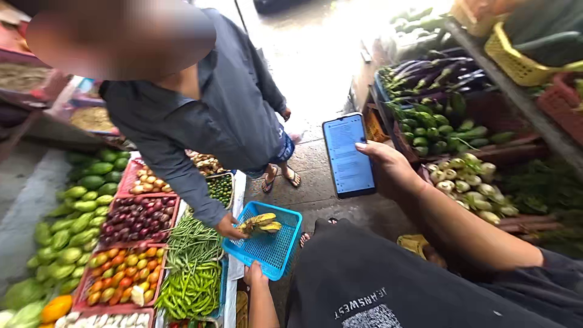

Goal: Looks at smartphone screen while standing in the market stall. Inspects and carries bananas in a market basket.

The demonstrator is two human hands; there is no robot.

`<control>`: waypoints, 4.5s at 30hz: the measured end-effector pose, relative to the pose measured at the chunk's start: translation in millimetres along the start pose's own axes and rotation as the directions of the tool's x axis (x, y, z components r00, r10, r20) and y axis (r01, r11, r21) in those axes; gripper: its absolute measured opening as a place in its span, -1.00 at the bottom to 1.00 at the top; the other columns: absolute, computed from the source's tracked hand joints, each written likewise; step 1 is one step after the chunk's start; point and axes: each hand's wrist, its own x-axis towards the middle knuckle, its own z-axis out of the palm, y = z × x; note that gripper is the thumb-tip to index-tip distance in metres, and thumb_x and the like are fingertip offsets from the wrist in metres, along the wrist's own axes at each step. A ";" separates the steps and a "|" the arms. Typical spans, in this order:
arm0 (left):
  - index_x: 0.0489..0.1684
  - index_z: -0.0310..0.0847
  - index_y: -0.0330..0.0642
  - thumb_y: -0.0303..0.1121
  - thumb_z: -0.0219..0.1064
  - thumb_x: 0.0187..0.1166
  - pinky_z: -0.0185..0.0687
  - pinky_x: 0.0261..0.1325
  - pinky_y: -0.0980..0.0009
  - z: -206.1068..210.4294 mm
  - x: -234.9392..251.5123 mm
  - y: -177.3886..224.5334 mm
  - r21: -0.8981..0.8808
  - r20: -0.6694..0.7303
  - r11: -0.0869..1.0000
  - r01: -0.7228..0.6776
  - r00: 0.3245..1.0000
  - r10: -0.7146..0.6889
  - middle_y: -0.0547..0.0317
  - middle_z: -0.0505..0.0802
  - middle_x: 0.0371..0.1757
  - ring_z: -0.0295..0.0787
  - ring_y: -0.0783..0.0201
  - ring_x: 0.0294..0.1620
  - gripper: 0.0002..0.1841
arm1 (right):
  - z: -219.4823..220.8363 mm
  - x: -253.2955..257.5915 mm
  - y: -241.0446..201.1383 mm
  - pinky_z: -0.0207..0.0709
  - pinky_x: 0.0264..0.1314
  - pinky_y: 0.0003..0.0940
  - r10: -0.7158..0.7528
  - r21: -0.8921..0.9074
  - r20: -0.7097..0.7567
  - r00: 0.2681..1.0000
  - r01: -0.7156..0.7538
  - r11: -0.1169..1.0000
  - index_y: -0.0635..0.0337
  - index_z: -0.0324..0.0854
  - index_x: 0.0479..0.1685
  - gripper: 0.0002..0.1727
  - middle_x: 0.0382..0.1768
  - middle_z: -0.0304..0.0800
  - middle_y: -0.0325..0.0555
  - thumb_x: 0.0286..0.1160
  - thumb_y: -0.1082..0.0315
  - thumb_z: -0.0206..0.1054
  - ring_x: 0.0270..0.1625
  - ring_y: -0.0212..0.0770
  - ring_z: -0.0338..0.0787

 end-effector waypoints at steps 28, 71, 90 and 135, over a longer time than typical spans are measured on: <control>0.42 0.53 -0.40 -0.68 0.27 0.39 0.62 0.18 -0.16 -142.6 -90.1 -128.2 -0.313 -0.207 0.939 0.140 0.955 -0.212 -0.36 0.71 0.29 0.67 -0.16 0.20 -0.48 | 114.7 -45.0 67.4 0.86 -0.08 -0.18 0.208 -0.129 0.432 0.878 -0.169 0.977 0.11 0.66 0.15 -0.61 -0.12 0.91 -0.03 0.88 0.16 -0.08 -0.13 -0.19 0.93; 0.03 0.69 -0.37 -0.54 0.36 0.44 0.70 -0.19 -0.03 -419.7 -228.8 -399.8 -0.842 0.002 0.123 -0.526 -0.229 -0.973 -0.17 0.82 -0.21 0.76 0.02 -0.28 -0.76 | 654.7 -559.9 546.6 0.85 -0.21 -0.12 0.443 -0.926 0.109 -0.890 0.071 0.371 -0.15 0.33 0.65 -0.44 0.30 0.80 -0.04 0.63 0.10 0.12 0.14 -0.06 0.89; 0.17 0.62 -0.39 -0.57 0.28 0.50 0.72 -0.13 0.04 -773.6 -260.9 -643.3 -0.743 -0.133 0.275 -0.610 -0.268 -0.954 -0.18 0.78 -0.12 0.73 0.06 -0.21 -0.71 | 688.8 -883.9 675.0 0.83 -0.27 -0.16 0.581 -0.957 0.174 -0.795 0.001 0.289 -0.11 0.34 0.56 -0.34 0.18 0.83 -0.07 0.33 0.34 0.30 -0.01 -0.11 0.91; 0.41 0.46 -0.25 -0.06 0.19 0.71 0.66 -0.04 0.01 -1112.1 -168.0 -886.4 -0.940 0.118 -0.054 -0.336 -0.175 -0.977 -0.12 0.73 0.16 0.70 0.08 0.00 -0.52 | 762.2 -1271.5 1082.1 0.75 0.17 -0.02 0.796 -0.910 -0.204 -0.570 0.411 0.061 -0.11 0.47 0.57 -0.39 0.17 0.82 -0.03 0.53 -0.04 0.34 0.11 -0.10 0.85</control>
